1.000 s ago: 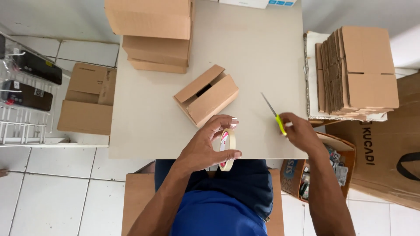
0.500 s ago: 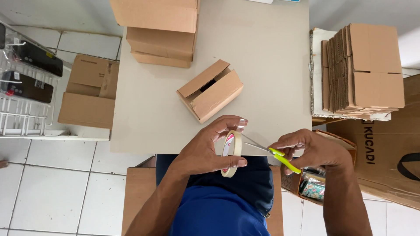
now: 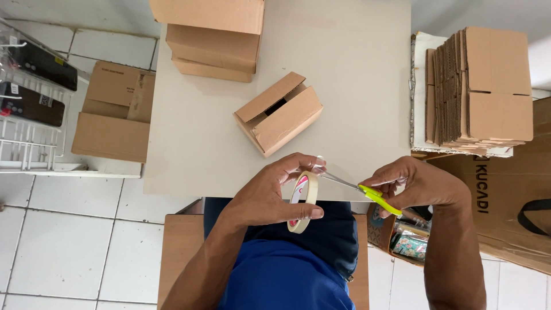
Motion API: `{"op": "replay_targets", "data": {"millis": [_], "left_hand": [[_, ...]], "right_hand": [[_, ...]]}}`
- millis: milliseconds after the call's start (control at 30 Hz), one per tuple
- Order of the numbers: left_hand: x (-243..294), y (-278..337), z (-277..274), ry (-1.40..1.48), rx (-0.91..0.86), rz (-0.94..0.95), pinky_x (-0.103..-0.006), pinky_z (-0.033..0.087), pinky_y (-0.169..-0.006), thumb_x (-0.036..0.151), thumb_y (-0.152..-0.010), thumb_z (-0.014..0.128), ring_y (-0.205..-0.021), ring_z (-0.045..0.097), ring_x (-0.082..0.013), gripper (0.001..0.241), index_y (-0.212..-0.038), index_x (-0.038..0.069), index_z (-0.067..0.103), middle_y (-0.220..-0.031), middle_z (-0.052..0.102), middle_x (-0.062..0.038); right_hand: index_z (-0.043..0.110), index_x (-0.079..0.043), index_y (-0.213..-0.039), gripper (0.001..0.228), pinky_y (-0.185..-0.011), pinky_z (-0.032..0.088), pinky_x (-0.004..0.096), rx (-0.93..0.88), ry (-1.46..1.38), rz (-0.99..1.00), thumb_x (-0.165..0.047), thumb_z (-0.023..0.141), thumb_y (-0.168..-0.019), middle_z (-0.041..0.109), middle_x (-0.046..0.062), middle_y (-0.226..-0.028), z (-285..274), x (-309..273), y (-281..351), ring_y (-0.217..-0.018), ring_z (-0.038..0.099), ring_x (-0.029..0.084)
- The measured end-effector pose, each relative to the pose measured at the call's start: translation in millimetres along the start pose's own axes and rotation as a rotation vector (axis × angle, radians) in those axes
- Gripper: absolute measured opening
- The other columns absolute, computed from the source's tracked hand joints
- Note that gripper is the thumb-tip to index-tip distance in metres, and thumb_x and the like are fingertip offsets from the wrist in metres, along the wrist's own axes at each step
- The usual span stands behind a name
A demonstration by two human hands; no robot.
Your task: Assembling small cardboard boxes by folding flaps and sealing them with adhesive tape.
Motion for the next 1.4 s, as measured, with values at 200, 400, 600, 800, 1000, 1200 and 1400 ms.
{"op": "replay_targets", "data": {"millis": [200,400,600,800,1000,1200,1400], "left_hand": [[5,1,-1,-0.023,-0.014,-0.074,-0.0315,0.045,-0.109,0.029,-0.068,0.085,-0.128,0.063,-0.0128,0.071,-0.132,0.015,0.059,-0.130,0.069,-0.002],[-5,-2,1,-0.027,-0.039,0.043,-0.0336,0.048,-0.108,0.029,-0.071,0.087,-0.124,0.061,-0.0184,0.067,-0.131,0.016,0.061,-0.127,0.057,-0.002],[-6,-5,2,0.006,-0.052,0.021,-0.0307,0.047,-0.109,0.026,-0.069,0.088,-0.123,0.060,-0.0166,0.068,-0.131,0.014,0.062,-0.125,0.058,-0.002],[-5,-6,3,0.007,-0.060,-0.002,-0.0292,0.045,-0.110,0.026,-0.069,0.088,-0.121,0.059,-0.0144,0.069,-0.132,0.013,0.063,-0.125,0.059,0.000],[-14,-9,3,0.026,-0.068,0.005,-0.0310,0.048,-0.109,0.026,-0.070,0.087,-0.123,0.062,-0.0180,0.072,-0.134,0.011,0.061,-0.124,0.058,-0.002],[-14,-11,0,0.072,-0.070,0.099,-0.0670,0.034,-0.113,0.022,-0.071,0.090,-0.128,0.054,-0.0453,0.079,-0.134,-0.010,0.054,-0.121,0.056,-0.025],[-16,-9,-4,0.091,-0.038,0.099,-0.0691,0.032,-0.113,0.022,-0.070,0.091,-0.129,0.053,-0.0468,0.083,-0.137,-0.010,0.053,-0.121,0.057,-0.024]], "right_hand": [[0.080,0.000,-0.121,0.053,-0.059,0.064,0.028,-0.029,-0.012,0.006,0.004,0.091,-0.069,0.087,0.011,-0.082,-1,5,-3,-0.065,0.077,0.016],[0.080,0.003,-0.120,0.048,-0.058,0.061,0.027,-0.019,-0.047,0.064,0.003,0.087,-0.072,0.085,0.013,-0.077,-1,11,-4,-0.065,0.079,0.017],[0.080,0.003,-0.119,0.046,-0.058,0.064,0.029,-0.047,-0.076,0.049,0.002,0.087,-0.073,0.086,0.015,-0.084,0,15,-7,-0.067,0.080,0.019],[0.081,0.003,-0.119,0.041,-0.055,0.059,0.028,-0.013,-0.075,0.115,0.006,0.081,-0.078,0.086,0.017,-0.083,-1,26,-11,-0.068,0.082,0.021],[0.083,-0.003,-0.118,0.037,-0.065,0.058,0.027,0.012,0.018,0.097,0.001,0.079,-0.082,0.089,0.013,-0.082,-2,33,-16,-0.069,0.075,0.013],[0.084,0.004,-0.110,0.050,-0.056,0.055,0.036,0.093,-0.042,0.088,0.007,0.095,-0.061,0.086,0.025,-0.078,-5,56,-16,-0.060,0.074,0.025],[0.065,0.008,-0.126,0.064,-0.066,0.058,0.045,0.363,-0.044,0.131,0.014,0.085,-0.066,0.082,0.031,-0.085,-15,77,-8,-0.069,0.078,0.040]]}}
Point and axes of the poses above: each hand's wrist, its own y-axis away from the middle knuckle, its own z-axis out of the palm, x = y × z, the point moved 3 cm from there along -y, towards the middle knuckle
